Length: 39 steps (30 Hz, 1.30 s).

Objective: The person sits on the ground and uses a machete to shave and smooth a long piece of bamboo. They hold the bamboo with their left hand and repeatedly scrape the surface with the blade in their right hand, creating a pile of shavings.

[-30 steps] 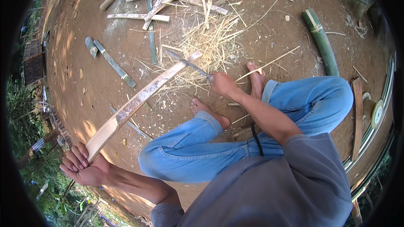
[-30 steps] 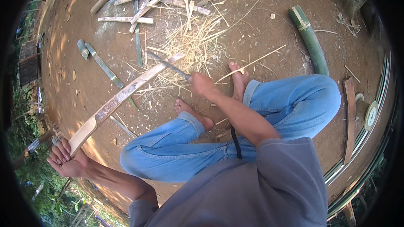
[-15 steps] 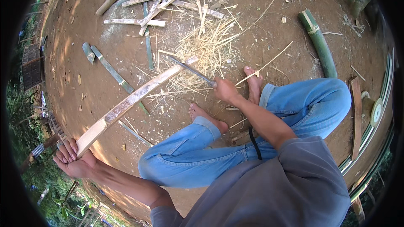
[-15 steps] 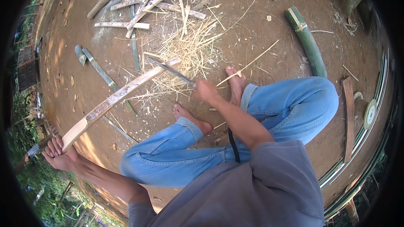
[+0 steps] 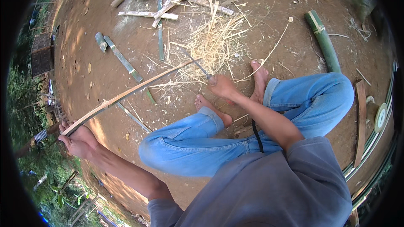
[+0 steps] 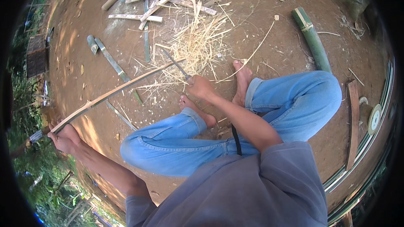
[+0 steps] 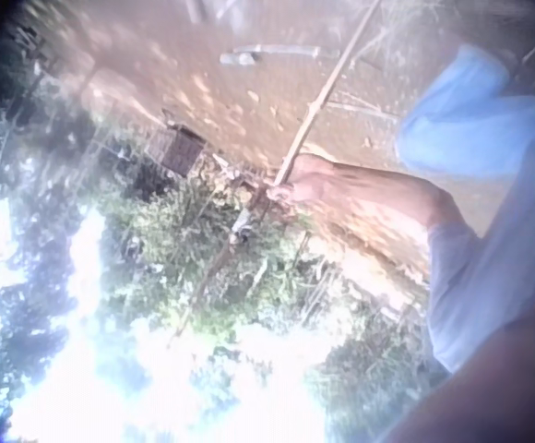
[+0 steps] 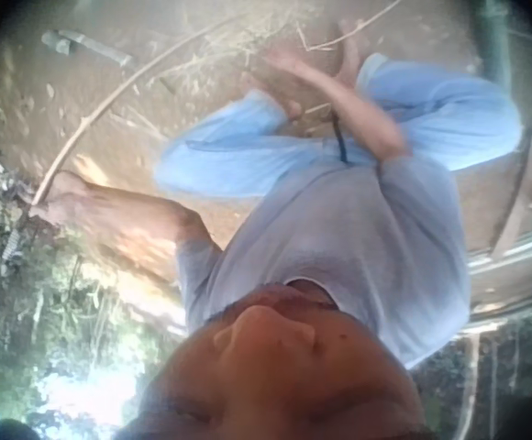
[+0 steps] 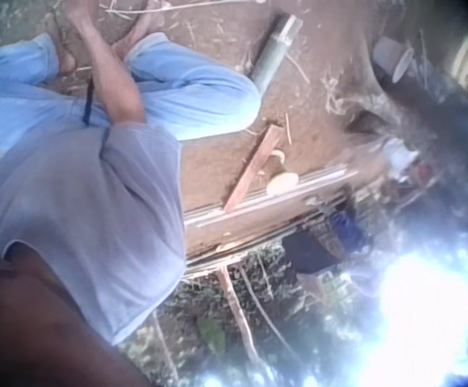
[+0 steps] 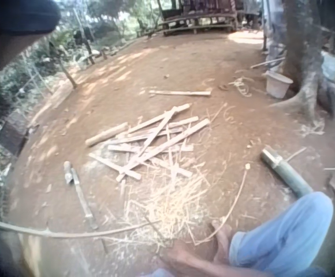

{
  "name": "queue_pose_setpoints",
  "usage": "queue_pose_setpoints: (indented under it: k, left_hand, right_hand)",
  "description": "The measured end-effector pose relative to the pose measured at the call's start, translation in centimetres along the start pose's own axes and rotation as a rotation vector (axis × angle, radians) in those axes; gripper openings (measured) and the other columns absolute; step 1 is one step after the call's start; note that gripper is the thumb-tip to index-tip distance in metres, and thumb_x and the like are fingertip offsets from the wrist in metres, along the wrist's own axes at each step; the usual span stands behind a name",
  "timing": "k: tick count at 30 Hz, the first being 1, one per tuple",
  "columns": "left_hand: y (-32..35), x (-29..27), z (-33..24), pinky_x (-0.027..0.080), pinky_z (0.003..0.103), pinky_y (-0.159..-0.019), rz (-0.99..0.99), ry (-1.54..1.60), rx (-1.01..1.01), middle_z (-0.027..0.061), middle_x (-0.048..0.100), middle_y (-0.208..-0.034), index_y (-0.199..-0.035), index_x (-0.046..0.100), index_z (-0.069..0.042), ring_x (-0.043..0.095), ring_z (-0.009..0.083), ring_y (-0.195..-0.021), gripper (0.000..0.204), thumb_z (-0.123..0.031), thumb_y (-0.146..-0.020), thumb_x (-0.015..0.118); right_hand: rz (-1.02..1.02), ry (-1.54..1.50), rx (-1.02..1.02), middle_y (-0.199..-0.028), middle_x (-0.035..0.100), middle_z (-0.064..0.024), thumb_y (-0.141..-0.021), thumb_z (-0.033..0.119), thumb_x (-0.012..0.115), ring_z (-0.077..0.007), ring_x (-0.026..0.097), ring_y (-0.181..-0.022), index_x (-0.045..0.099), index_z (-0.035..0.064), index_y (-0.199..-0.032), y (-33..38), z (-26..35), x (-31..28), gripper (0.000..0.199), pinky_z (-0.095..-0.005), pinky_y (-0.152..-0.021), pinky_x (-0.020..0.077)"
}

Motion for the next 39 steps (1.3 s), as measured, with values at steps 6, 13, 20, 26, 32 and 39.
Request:
queue_pose_setpoints:
  k: [6, 13, 20, 26, 32, 39]
  left_hand:
    - [4.6, 4.9, -0.4, 0.055, 0.04, -0.087, -0.154, -0.294, 0.236, 0.0136, 0.06, -0.095, -0.099, 0.055, 0.005, 0.062, 0.0252, -0.088, 0.058, -0.053, -0.095, 0.05]
    - [2.1, -0.8, 0.9, 0.054, 0.036, -0.073, -0.115, -0.21, 0.216, 0.0053, 0.057, -0.073, -0.081, 0.053, -0.004, 0.059, 0.0196, -0.074, 0.055, -0.059, -0.086, 0.06]
    - [1.7, -0.4, 0.6, 0.053, 0.036, -0.071, -0.117, -0.198, 0.264, 0.0038, 0.054, -0.072, -0.076, 0.05, -0.007, 0.057, 0.0186, -0.071, 0.053, -0.058, -0.086, 0.061]
    - [1.6, -0.9, 0.6, 0.054, 0.036, -0.071, -0.157, -0.21, 0.277, 0.0039, 0.051, -0.073, -0.075, 0.051, -0.005, 0.055, 0.0185, -0.07, 0.055, -0.058, -0.083, 0.064]
    - [1.4, -0.2, 1.1, 0.054, 0.036, -0.07, -0.204, -0.231, 0.273, 0.0042, 0.05, -0.073, -0.08, 0.048, -0.006, 0.054, 0.0185, -0.069, 0.054, -0.057, -0.083, 0.064]
    - [1.4, 1.0, 1.5, 0.053, 0.036, -0.07, -0.21, -0.25, 0.284, 0.0041, 0.049, -0.073, -0.085, 0.043, -0.008, 0.054, 0.0179, -0.069, 0.053, -0.057, -0.084, 0.062]
  right_hand:
    - [0.146, 0.032, -0.286, -0.086, 0.067, -0.0257, -0.082, 0.02, 0.063, -0.0383, 0.067, -0.077, 0.062, -0.0025, -0.1, 5.1, 8.7, 3.7, 0.028, -0.0462, -0.072, 0.0522]
    - [0.027, 0.088, -0.097, -0.08, 0.066, -0.0256, -0.085, 0.018, 0.062, -0.0388, 0.067, -0.077, 0.064, -0.0022, -0.1, -0.4, 1.5, 3.0, 0.025, -0.0485, -0.072, 0.0525]
    - [0.047, 0.159, -0.135, -0.084, 0.066, -0.0255, -0.084, 0.02, 0.063, -0.0405, 0.066, -0.08, 0.063, -0.0028, -0.099, -0.7, 2.2, 2.5, 0.028, -0.0502, -0.074, 0.0512]
    - [0.055, 0.216, -0.112, -0.085, 0.067, -0.0265, -0.084, 0.021, 0.061, -0.0413, 0.066, -0.082, 0.063, -0.0017, -0.098, -0.7, 2.2, 1.9, 0.027, -0.0508, -0.075, 0.0511]
    - [0.012, 0.247, -0.075, -0.082, 0.066, -0.0282, -0.087, 0.02, 0.058, -0.0431, 0.066, -0.082, 0.064, -0.0026, -0.096, -1.9, 1.4, 1.3, 0.025, -0.0503, -0.075, 0.0515]
    - [0.006, 0.306, -0.011, -0.086, 0.066, -0.0295, -0.095, 0.024, 0.051, -0.0447, 0.065, -0.085, 0.066, -0.0039, -0.095, -4.2, -1.5, -0.1, 0.032, -0.0506, -0.076, 0.0508]
Point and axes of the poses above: each hand's wrist, its own y-axis away from the middle knuckle, its own x-axis out of the palm, z = x × y, the point moved 9 cm from there along -y, towards the middle knuckle
